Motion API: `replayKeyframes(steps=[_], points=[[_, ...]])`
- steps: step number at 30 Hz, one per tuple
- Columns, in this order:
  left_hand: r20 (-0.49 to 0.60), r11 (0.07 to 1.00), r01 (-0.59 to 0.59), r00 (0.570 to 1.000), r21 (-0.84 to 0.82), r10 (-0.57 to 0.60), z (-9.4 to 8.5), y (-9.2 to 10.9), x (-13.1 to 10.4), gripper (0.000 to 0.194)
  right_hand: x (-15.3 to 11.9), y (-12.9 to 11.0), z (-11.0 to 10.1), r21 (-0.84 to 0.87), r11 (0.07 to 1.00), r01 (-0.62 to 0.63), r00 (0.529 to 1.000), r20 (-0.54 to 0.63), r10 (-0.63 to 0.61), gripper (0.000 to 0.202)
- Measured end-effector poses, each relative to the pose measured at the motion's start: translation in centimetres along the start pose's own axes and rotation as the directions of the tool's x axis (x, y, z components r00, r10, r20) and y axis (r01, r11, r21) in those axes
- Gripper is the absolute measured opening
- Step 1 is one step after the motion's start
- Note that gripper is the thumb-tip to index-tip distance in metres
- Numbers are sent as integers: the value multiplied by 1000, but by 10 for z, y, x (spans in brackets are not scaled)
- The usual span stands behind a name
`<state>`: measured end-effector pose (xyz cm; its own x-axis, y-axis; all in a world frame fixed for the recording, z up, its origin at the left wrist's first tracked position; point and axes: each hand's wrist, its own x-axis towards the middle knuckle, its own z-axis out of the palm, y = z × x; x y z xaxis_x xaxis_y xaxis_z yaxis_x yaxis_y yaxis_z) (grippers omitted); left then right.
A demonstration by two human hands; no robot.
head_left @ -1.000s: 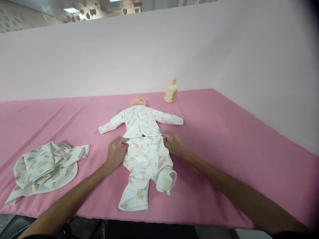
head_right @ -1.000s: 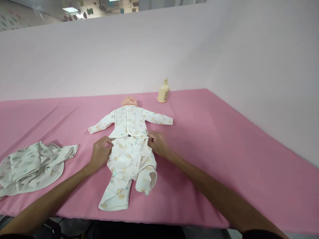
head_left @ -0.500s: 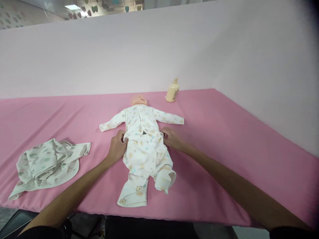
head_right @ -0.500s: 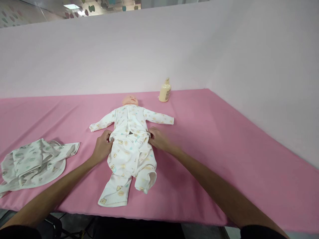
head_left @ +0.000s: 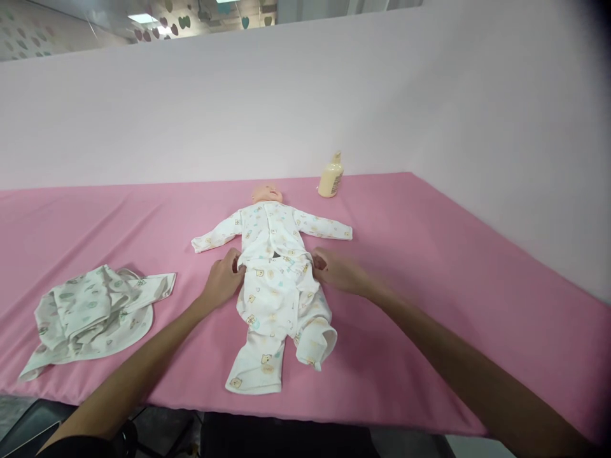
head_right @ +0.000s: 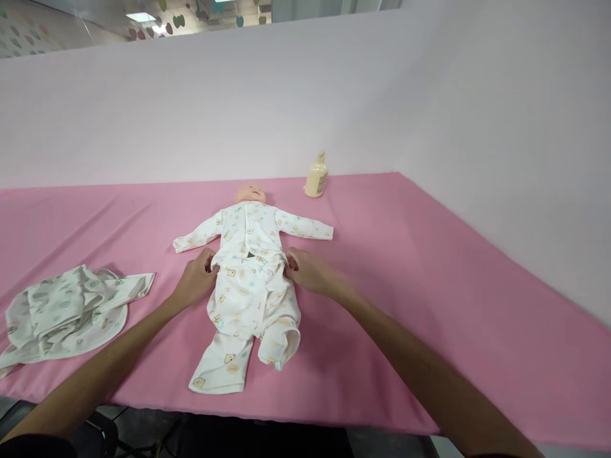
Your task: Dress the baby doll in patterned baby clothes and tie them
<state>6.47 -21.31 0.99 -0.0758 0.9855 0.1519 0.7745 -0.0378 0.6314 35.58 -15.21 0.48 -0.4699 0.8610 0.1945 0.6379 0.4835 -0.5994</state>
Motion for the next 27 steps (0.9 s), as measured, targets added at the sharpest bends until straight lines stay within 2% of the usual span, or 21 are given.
replayKeyframes(steps=[2, 5, 8, 11, 14, 18, 21, 23, 25, 27], points=[[69, 1000, -21, 997, 15, 20, -12, 3, 2, 11, -2, -10, -13, -1, 999, 41, 999, -31, -41, 12], [89, 995, -91, 992, 47, 87, -25, 12, 6, 17, 3, -34, -16, -87, 979, 187, 975, -105, -195, 20], [45, 976, -172, 985, 132, 167, -25, 23, 10, 20, 18, -56, -3, -218, 924, 315, 945, -16, -326, 17], [33, 934, -255, 966, 252, 255, -16, 27, 16, 29, 32, -65, 10, -289, 887, 359, 933, 96, -346, 9], [67, 852, -376, 923, 365, 378, -11, 24, 20, 40, 39, -63, 13, -281, 882, 378, 925, 147, -349, 5], [214, 718, -523, 849, 458, 482, -19, 21, 19, 44, 42, -62, 12, -313, 861, 401, 916, 132, -379, 3], [228, 677, -541, 836, 498, 500, -23, 18, 19, 51, 43, -67, 15, -406, 821, 401, 910, 73, -409, 4], [202, 669, -525, 841, 526, 501, -20, 15, 23, 53, 44, -70, 19, -484, 804, 346, 917, -5, -398, 6], [172, 690, -485, 864, 538, 474, -15, 14, 29, 47, 44, -71, 23, -529, 794, 301, 920, -60, -388, 8], [105, 737, -412, 899, 535, 426, -12, 16, 36, 40, 45, -70, 26, -533, 783, 321, 910, -55, -410, 8]])
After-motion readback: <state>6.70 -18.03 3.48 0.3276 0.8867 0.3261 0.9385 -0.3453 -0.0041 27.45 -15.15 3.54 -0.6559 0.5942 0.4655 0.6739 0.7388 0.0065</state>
